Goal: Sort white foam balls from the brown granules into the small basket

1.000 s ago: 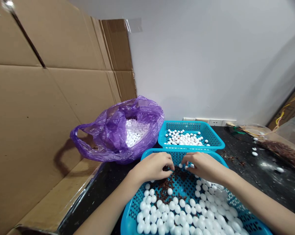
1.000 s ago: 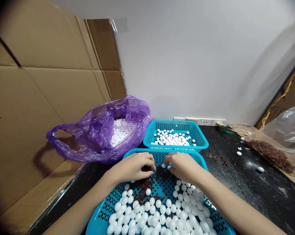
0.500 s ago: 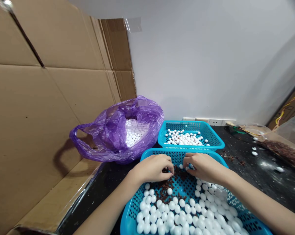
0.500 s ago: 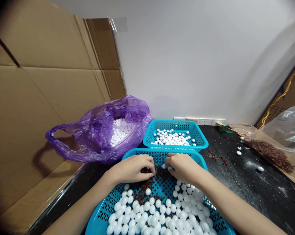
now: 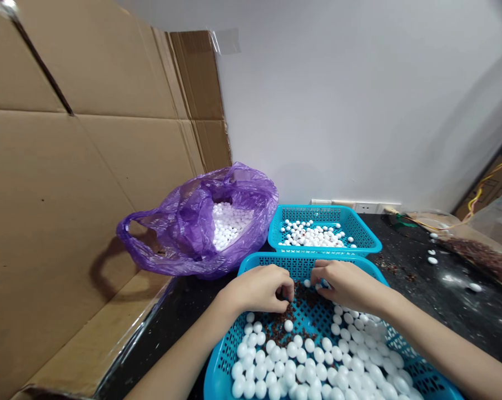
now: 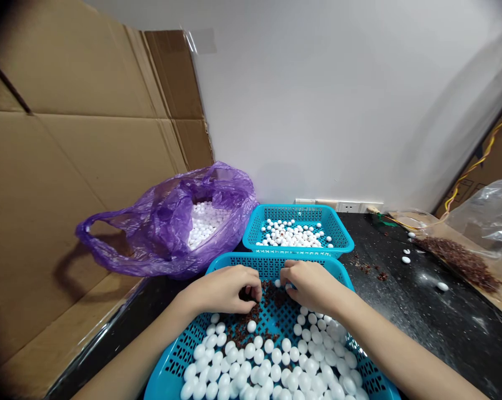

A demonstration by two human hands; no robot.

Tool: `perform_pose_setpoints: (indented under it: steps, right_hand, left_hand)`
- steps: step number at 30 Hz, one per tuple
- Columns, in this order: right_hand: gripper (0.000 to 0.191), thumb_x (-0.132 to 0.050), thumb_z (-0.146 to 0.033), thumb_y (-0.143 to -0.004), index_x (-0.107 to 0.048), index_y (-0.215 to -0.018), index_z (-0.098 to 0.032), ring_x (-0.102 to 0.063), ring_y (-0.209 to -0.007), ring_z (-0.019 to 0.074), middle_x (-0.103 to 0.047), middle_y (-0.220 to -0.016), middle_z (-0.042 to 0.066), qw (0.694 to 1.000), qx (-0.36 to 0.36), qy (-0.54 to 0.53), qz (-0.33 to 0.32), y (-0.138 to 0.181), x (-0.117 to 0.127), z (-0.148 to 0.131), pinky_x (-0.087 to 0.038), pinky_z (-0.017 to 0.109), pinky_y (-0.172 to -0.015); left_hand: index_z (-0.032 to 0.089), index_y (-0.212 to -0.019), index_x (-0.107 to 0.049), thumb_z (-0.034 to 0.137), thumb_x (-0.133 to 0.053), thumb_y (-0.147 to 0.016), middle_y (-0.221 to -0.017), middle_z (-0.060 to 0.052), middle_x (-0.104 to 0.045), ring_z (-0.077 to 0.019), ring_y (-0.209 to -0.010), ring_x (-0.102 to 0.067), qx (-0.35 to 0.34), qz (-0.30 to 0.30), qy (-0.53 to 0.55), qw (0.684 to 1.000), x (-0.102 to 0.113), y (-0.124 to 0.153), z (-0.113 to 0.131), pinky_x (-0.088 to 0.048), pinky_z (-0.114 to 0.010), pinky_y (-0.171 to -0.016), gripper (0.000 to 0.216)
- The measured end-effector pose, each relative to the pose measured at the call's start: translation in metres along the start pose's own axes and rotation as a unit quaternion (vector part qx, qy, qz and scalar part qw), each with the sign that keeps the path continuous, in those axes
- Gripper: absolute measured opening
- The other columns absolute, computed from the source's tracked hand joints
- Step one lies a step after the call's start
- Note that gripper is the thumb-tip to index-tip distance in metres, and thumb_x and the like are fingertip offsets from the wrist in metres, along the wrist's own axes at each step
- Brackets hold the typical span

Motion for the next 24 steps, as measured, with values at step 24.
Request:
perform_pose_setpoints:
  steps: [24]
  right_hand:
    - [0.007,-0.053,-0.012,-0.084,-0.056,-0.084,-0.019,-0.056,-0.073,0.0147,-0.055,-0.083,0.002,0.95,0.054,-0.262,0.164,-0.004,0.022,-0.008,-0.049,0.025,-0.06]
  left_hand:
    - [0.019,-0.087,-0.053,0.022,-0.047,-0.089,-0.087,-0.001,-0.06,-0.0159,-0.082,-0.057,-0.011,0.156,0.029,0.987,0.017,-0.001,0.006,-0.044,-0.027,-0.072,0.008]
Point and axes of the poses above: each hand's wrist, its own y-axis away from the middle knuckle, its own x-axis out of the back of the hand, z = x × y, the point moved 4 cm from there along -y, towards the middle knuckle
